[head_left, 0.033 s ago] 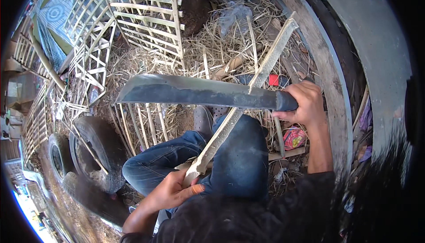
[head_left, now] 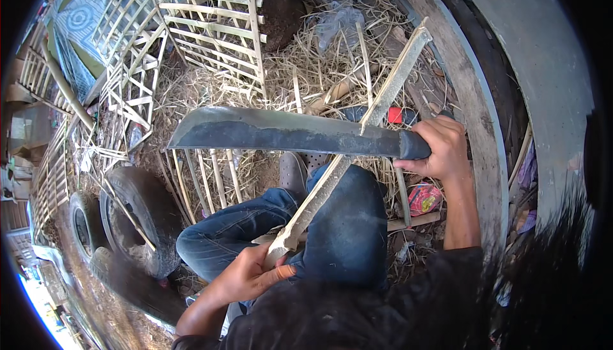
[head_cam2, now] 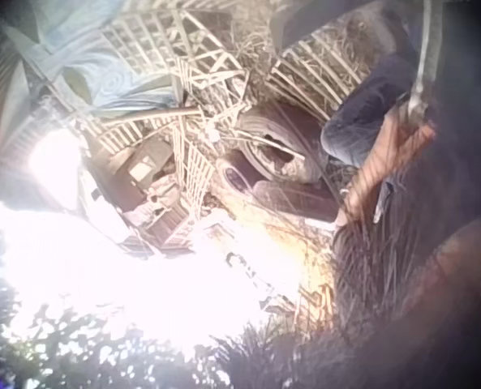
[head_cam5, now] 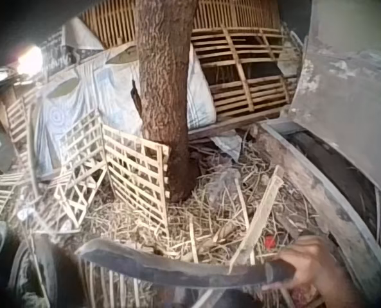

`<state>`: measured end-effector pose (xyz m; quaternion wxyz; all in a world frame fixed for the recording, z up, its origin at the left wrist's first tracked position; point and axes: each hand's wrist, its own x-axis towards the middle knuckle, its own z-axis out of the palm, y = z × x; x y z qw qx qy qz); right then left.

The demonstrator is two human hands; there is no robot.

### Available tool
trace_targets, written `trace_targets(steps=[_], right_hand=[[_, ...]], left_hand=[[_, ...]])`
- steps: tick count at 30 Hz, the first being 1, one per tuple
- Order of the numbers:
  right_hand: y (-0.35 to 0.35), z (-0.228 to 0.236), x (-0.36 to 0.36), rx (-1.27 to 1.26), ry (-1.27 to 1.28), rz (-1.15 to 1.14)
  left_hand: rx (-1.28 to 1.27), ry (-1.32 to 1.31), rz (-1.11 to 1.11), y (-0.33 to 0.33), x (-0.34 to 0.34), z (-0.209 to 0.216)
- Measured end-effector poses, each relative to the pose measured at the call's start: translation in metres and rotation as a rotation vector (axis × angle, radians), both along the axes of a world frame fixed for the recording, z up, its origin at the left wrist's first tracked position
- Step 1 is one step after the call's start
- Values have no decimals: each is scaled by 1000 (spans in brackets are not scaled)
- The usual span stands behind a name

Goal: The person whacks a small piece of wood into a bamboo pole using a hammer, then uses a machete to shave and refine the surface of a bamboo strip.

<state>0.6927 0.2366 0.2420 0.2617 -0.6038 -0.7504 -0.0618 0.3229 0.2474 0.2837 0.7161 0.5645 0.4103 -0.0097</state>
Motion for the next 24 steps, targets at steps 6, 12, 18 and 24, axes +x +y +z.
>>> trace_targets(steps=[6, 12, 18, 24], right_hand=[[6, -3, 7, 21, -22, 14], [2, -13, 43, 31, 56, -221], [-9, -4, 29, -158, 154, -427], [7, -6, 4, 45, -2, -75]], left_hand=[[117, 35, -17, 2, -4, 6], [21, 187, 45, -2, -37, 10], [44, 141, 4, 0, -34, -1], [60, 103, 26, -4, -27, -8]])
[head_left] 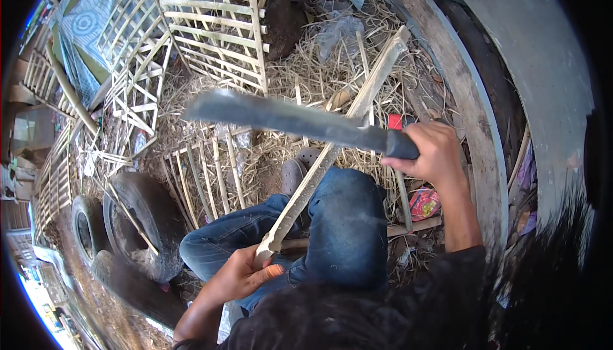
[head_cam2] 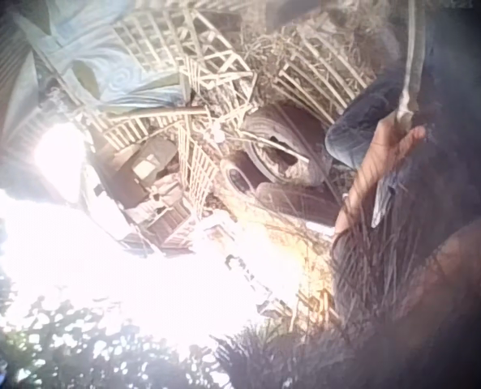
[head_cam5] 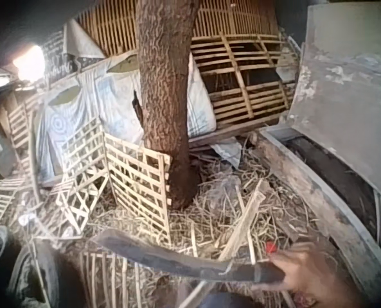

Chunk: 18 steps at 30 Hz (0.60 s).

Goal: The person whacks a small piece of wood into a bamboo pole using a hammer, then uses a machete to shave and refine the surface of a bamboo strip.

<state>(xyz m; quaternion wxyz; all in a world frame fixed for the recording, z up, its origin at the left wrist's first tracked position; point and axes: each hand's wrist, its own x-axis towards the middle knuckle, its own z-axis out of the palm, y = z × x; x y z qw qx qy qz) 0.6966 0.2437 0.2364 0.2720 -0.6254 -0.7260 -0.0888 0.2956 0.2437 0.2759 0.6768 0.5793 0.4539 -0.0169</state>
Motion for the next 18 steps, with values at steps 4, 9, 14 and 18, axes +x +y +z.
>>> trace_targets(steps=[4, 9, 14, 18], right_hand=[[3, -8, 32, -71, -86, -77], [-4, -18, 29, -85, -20, -261], [15, -25, -1, 2, -127, 52], [18, -24, 34, -14, -43, -311]], left_hand=[[14, 59, -4, -1, -16, -1], [38, 25, -3, 1, 1, -9], [0, 59, 18, 0, -10, -17], [48, -13, 67, -4, -4, -14]])
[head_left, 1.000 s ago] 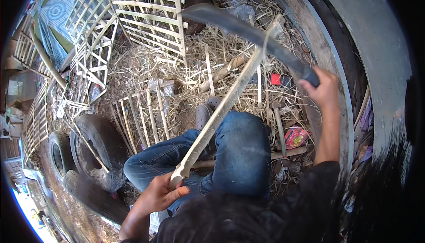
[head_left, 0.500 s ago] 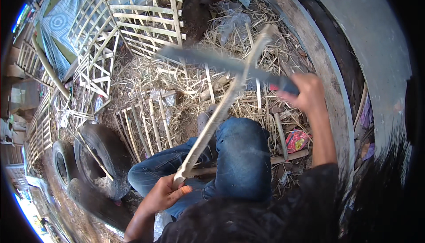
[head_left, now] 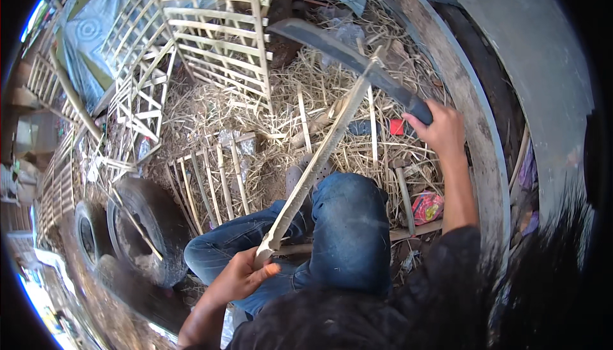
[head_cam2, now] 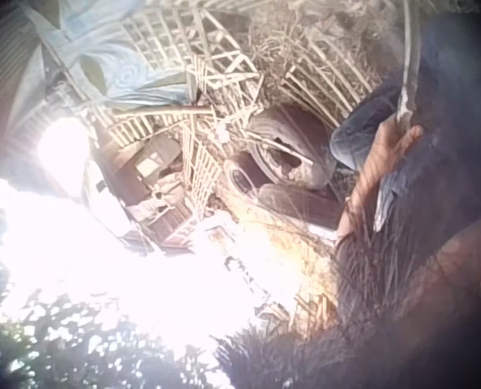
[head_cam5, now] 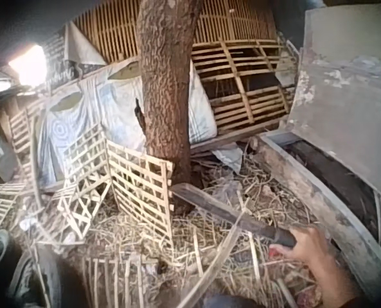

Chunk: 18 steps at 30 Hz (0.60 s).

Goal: The person whacks a small piece of wood into a bamboo pole using a hammer, then uses a machete to shave and refine the surface of a bamboo strip.

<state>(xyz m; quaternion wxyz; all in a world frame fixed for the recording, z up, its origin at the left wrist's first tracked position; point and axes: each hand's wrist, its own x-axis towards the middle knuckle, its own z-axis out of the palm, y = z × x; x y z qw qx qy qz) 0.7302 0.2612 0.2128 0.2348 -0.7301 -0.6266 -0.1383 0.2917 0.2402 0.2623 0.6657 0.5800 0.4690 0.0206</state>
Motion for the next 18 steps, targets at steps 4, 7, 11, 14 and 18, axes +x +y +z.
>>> trace_targets(steps=[4, 7, 11, 14, 18], right_hand=[[-4, -8, -13, 38, -29, -100], [2, -8, -11, 159, -150, -101], [-4, -17, 1, 233, -197, -132], [1, -19, 8, 199, -239, -130], [12, -26, 11, 257, -173, -80]], left_hand=[[-97, -68, -15, 0, 6, -7], [-417, -133, 63, 1, 5, -1], [-596, -231, 5, -5, 3, -2], [-781, -246, 38, -10, 8, 1], [-973, -377, 80, -12, 13, 1]])
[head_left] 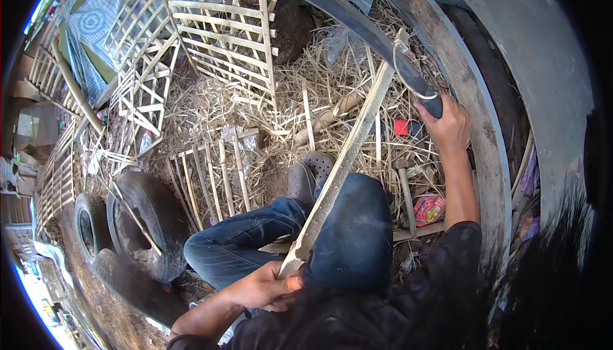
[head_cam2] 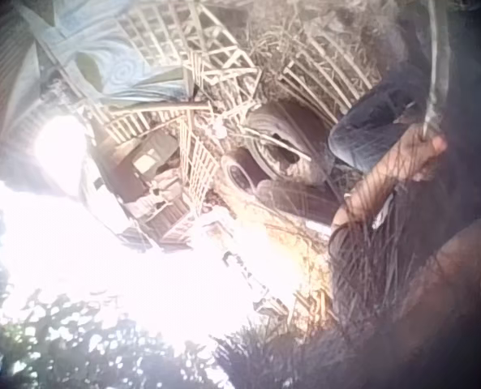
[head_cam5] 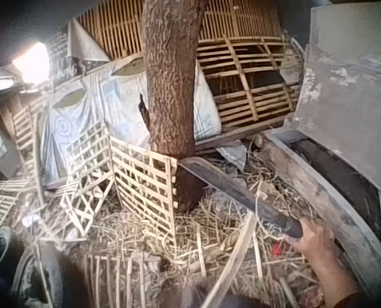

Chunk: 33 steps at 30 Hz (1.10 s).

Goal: The person whacks a small piece of wood into a bamboo pole using a hammer, then uses a machete to shave and refine the surface of a bamboo strip.

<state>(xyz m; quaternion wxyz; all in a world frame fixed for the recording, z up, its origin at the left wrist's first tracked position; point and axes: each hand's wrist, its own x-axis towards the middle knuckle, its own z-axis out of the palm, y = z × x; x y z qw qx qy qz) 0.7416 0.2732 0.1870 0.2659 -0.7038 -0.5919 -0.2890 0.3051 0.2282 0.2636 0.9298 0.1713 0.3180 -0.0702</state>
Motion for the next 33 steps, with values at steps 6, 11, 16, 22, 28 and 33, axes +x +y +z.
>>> trace_targets(steps=[6, 11, 16, 22, 28, 33], right_hand=[[11, -19, -3, 100, 8, -18], [25, -55, -26, 195, 195, -112], [38, -79, -47, 238, 406, -154], [20, -72, -54, 168, 571, -121], [-7, -39, -35, -415, 1555, 334], [-5, -27, -53, -203, 766, -112]], left_hand=[[-66, -73, 16, -8, 18, 4], [-140, -145, 32, -15, 37, 2], [-82, -70, 66, -17, 51, 2], [934, 128, -140, 1, 31, -18], [1007, 139, -196, 6, 11, -12], [814, 105, -89, -2, 12, -16]])
